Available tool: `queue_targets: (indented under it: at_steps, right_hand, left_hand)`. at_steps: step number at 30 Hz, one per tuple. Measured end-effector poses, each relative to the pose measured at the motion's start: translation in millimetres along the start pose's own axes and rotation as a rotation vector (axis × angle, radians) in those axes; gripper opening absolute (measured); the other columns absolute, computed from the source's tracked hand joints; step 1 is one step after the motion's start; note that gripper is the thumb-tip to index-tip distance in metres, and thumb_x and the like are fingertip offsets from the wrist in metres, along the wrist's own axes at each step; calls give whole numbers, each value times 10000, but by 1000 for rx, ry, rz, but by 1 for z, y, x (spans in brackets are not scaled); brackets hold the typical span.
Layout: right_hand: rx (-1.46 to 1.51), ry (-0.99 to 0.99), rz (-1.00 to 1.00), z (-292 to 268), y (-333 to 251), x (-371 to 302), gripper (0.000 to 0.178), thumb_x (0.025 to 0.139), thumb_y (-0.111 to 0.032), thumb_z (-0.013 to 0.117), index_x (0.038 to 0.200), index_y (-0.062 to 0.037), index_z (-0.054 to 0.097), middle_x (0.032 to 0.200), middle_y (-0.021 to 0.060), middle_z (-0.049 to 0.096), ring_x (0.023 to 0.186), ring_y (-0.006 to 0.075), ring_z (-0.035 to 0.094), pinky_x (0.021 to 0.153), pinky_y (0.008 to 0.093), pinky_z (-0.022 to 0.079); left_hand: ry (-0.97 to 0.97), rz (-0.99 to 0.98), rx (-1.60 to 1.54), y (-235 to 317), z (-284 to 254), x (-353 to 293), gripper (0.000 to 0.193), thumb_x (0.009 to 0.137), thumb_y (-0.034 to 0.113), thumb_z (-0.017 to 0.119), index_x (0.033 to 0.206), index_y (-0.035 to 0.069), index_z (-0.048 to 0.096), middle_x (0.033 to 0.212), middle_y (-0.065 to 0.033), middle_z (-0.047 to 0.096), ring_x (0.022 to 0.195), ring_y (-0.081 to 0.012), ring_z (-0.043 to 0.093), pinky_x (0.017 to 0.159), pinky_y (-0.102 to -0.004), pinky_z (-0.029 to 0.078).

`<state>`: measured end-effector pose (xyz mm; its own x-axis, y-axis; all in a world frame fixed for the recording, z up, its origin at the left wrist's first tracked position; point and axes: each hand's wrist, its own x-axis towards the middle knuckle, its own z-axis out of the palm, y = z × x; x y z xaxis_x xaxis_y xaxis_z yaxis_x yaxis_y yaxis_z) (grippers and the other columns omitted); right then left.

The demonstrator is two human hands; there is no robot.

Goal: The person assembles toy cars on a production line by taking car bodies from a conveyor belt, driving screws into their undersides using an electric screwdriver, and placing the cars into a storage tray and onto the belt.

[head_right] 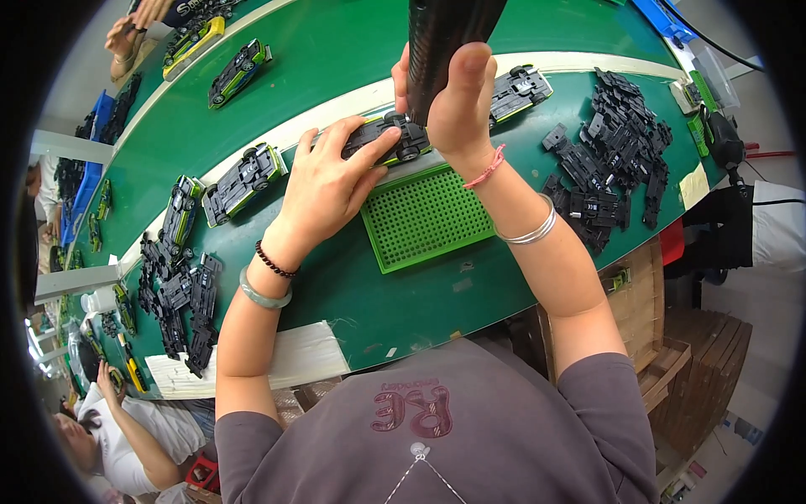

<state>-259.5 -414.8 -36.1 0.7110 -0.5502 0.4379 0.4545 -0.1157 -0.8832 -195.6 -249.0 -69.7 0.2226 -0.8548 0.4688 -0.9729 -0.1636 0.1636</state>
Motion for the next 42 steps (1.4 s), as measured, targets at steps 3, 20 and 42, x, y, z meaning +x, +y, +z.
queue_targets:
  at_steps: [3, 20, 42]
  right_hand:
    - [73, -44, 18, -1, 0, 3, 929, 601, -914, 251, 768, -30, 482, 568, 69, 479, 464, 177, 493, 426, 269, 410]
    - [35, -61, 38, -3, 2, 3, 929, 627, -905, 237, 784, -24, 489, 546, 84, 484, 439, 176, 488, 420, 271, 411]
    - [418, -10, -97, -17, -25, -125, 1098, 407, -973, 275, 888, -2, 454, 675, 86, 528, 585, 162, 536, 541, 279, 465]
  left_hand:
    - [-4, 4, 0, 0, 1, 1, 389, 795, 253, 629, 1174, 214, 553, 1068, -132, 519, 1015, -253, 525, 807, -460, 390]
    - [25, 37, -9, -1, 3, 2, 385, 788, 242, 635, 1164, 211, 558, 1065, -123, 528, 989, -258, 534, 771, -429, 400]
    - [78, 45, -20, -5, 6, -1, 368, 790, 235, 639, 1151, 225, 569, 1051, -133, 556, 977, -264, 546, 752, -396, 405]
